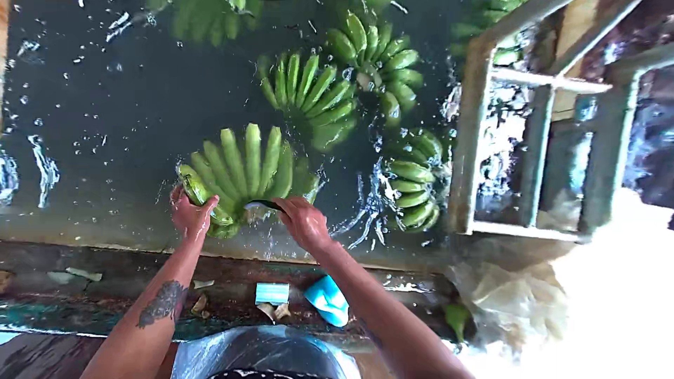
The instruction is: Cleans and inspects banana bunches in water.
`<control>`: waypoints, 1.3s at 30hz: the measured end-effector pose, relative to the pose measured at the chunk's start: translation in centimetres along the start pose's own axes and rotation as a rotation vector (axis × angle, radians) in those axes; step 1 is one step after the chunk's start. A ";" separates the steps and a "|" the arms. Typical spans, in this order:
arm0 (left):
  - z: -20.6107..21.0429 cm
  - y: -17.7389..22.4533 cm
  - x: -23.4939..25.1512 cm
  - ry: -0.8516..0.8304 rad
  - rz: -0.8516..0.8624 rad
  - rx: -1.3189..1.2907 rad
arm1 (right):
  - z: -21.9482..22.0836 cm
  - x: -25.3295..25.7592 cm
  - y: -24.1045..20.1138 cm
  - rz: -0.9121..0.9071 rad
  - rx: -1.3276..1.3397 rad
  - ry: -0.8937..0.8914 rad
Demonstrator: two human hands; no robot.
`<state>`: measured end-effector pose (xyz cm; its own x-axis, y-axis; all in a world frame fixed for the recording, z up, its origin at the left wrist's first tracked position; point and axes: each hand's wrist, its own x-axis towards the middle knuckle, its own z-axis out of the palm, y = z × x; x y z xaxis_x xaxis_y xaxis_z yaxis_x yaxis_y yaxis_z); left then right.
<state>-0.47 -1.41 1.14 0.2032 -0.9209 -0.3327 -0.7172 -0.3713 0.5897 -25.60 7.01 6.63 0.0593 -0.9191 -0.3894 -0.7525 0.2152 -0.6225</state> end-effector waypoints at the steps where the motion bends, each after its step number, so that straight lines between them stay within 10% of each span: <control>1: -0.5 0.5 0.3 0.014 0.053 -0.007 | 0.2 1.2 -0.3 -0.035 -0.033 0.004; 12: -3.3 5.4 3.4 -0.158 0.386 -0.058 | -0.8 6.8 -3.4 -0.052 -0.262 -0.295; 39: 0.2 10.5 5.5 -0.383 0.496 0.255 | -0.2 5.4 -3.8 0.080 -0.262 -0.391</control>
<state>-7.03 -10.33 5.38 -0.4076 -0.8507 -0.3320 -0.8089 0.1677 0.5635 -22.58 1.15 6.99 0.1988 -0.6993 -0.6866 -0.9018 0.1438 -0.4076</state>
